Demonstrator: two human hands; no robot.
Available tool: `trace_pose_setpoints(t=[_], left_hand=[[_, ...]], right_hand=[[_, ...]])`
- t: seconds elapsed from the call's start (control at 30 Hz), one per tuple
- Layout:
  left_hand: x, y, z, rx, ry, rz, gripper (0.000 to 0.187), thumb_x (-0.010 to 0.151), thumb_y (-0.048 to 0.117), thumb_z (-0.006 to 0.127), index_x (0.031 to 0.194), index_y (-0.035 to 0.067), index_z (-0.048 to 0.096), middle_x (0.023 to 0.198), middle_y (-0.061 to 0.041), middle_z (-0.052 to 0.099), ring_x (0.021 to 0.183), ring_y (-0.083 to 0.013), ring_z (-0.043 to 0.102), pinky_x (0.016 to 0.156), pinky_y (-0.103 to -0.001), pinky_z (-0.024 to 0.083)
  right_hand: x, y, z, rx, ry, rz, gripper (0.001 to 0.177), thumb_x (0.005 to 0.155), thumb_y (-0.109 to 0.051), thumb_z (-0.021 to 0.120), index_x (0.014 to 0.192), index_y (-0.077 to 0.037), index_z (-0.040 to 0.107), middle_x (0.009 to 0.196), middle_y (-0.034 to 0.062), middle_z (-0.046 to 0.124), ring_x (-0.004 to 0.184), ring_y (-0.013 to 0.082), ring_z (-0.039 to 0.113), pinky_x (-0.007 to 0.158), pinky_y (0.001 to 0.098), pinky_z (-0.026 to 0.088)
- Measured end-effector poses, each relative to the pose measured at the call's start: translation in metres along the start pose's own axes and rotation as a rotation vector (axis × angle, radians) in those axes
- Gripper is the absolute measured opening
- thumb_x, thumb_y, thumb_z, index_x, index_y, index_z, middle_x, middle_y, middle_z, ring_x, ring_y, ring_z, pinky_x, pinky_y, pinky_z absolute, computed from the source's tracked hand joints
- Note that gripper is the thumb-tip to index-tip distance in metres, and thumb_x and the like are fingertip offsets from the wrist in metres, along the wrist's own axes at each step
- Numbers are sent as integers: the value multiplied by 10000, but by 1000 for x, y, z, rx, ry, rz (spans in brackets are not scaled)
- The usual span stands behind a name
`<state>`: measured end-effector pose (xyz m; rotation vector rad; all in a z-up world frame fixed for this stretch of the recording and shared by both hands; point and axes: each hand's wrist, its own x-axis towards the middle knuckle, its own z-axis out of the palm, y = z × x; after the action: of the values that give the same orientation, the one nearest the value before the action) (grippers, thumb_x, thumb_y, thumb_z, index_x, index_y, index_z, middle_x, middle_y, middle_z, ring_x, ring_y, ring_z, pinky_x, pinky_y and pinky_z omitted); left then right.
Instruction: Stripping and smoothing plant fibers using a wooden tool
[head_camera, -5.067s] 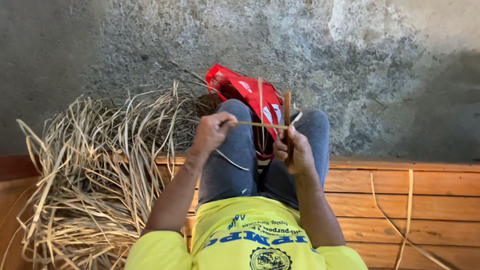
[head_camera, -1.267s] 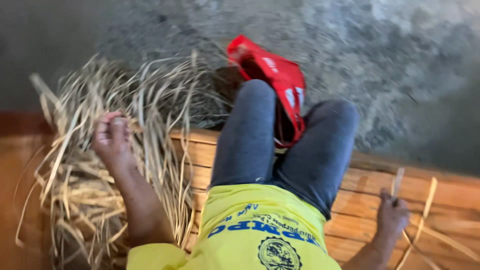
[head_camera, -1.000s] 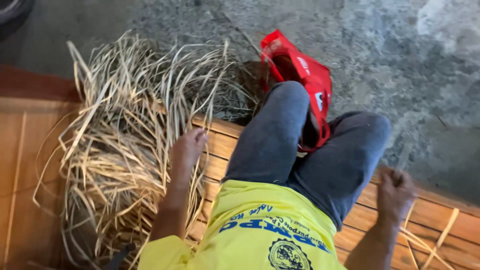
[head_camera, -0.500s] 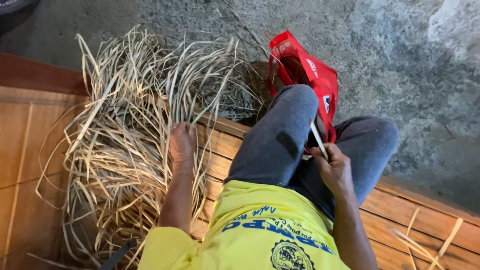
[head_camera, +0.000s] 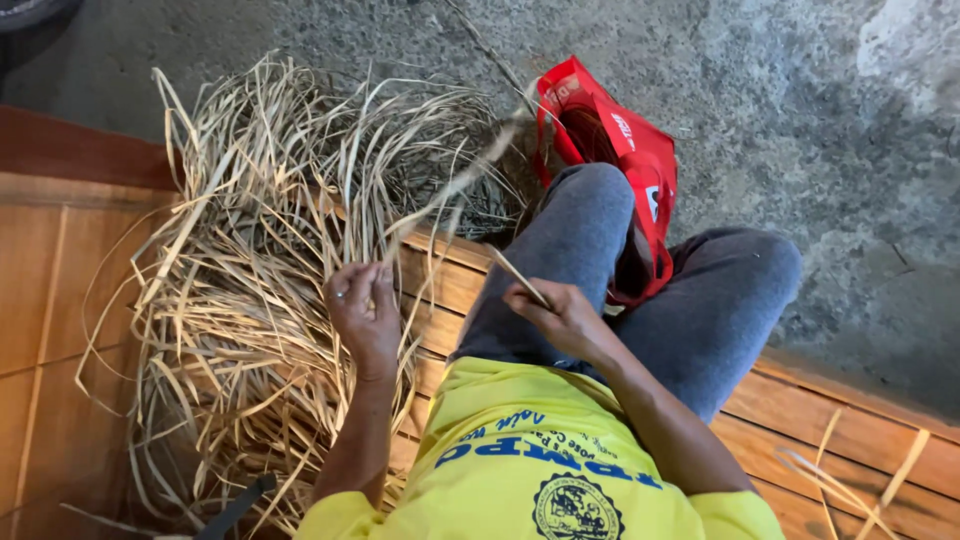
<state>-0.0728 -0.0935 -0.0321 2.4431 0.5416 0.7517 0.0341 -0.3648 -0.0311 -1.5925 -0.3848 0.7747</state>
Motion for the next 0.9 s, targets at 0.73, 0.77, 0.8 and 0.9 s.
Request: trace_pose_setpoints(t=[0.73, 0.77, 0.8, 0.9], left_hand=[[-227, -210, -49, -52, -715, -66, 319, 920, 154, 578, 1196, 82, 721, 1217, -66, 730, 1030, -210, 702, 863, -302, 553], [-218, -193, -58, -55, -719, -52, 319, 920, 154, 578, 1196, 82, 721, 1217, -66, 730, 1030, -210, 702, 863, -302, 553], [-210, -177, -66, 71, -734, -73, 296, 929, 213, 570, 1160, 126, 733, 1127, -62, 761, 945, -270, 721, 803, -354, 569], [-174, -117, -66, 86, -696, -240, 288, 971, 273, 541, 1155, 134, 714, 1047, -63, 773, 856, -289, 728, 769, -370, 573]], right_hand=[[-14, -62, -124, 370, 883, -444, 185, 1031, -186, 489, 1036, -34, 594, 703, 27, 572, 586, 131, 547, 579, 261, 477], [-28, -50, -178, 369, 896, -450, 185, 1031, -186, 489, 1036, -34, 594, 703, 27, 572, 586, 131, 547, 579, 261, 477], [-54, -34, -225, 524, 1087, -567, 126, 1030, -182, 579, 1013, -66, 626, 826, 11, 596, 720, 111, 549, 698, 245, 462], [-132, -5, -298, 672, 1336, -731, 118, 1017, -154, 588, 944, -81, 647, 875, 43, 612, 752, 139, 513, 720, 261, 414]])
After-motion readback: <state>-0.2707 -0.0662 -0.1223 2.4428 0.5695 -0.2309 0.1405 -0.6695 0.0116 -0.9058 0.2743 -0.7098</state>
